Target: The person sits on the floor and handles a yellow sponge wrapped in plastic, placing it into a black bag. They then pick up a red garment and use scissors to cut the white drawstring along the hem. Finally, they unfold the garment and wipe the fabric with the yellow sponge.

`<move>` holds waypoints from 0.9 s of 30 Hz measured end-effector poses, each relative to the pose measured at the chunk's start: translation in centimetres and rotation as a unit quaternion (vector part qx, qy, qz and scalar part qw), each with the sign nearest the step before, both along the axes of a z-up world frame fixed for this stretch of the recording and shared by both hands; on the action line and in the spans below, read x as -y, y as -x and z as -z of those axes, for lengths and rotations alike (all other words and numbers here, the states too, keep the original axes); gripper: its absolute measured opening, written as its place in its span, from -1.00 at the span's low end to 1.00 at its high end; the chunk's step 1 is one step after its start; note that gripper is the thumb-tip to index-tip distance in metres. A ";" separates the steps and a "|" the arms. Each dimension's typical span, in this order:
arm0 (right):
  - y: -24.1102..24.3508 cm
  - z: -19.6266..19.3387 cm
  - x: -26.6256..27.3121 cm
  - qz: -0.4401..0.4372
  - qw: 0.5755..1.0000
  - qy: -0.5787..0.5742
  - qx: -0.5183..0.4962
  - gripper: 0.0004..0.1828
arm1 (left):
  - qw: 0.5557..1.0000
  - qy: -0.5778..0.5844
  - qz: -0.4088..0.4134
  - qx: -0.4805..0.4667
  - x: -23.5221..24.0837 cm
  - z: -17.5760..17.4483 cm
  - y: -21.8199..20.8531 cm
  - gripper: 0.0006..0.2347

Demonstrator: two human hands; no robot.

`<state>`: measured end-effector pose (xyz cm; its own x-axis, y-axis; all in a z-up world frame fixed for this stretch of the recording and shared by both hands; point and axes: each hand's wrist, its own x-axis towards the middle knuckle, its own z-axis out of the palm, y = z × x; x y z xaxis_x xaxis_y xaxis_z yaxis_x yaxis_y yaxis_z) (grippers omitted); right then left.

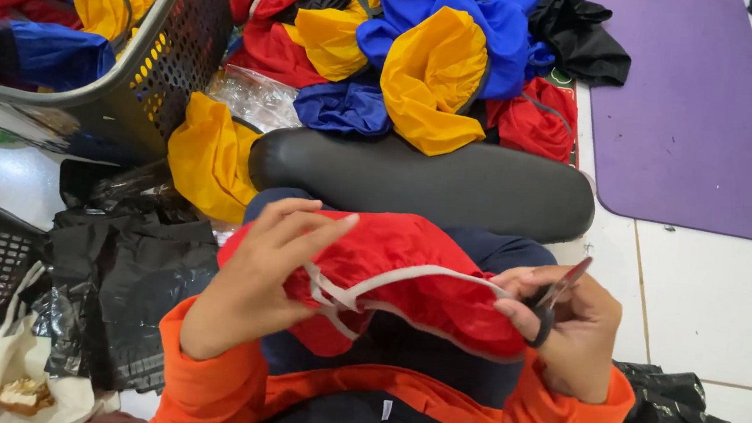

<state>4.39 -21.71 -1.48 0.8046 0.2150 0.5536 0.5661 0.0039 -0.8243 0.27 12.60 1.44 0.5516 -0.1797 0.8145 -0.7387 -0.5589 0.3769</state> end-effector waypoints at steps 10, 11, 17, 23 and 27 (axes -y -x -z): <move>1.3 -0.9 -5.2 -0.111 0.993 0.016 0.036 -0.68 | 0.946 0.087 0.244 -0.196 5.9 1.3 0.1 -0.77; 1.3 -1.1 -5.1 -0.103 0.994 -0.005 0.026 -0.67 | 0.927 0.135 0.260 -0.235 6.0 1.4 0.2 -0.93; 0.7 -0.4 -3.4 -0.079 0.996 0.007 -0.029 -0.65 | 0.935 0.194 0.173 -0.243 5.2 2.0 -0.7 -0.94; 0.1 0.2 -1.4 -0.057 0.997 -0.005 -0.050 -0.66 | 0.925 0.218 0.133 -0.283 3.5 1.8 -0.6 -0.94; -0.1 0.1 -1.1 -0.062 0.997 -0.009 -0.046 -0.66 | 0.918 0.236 0.150 -0.281 3.3 1.4 -0.5 -0.92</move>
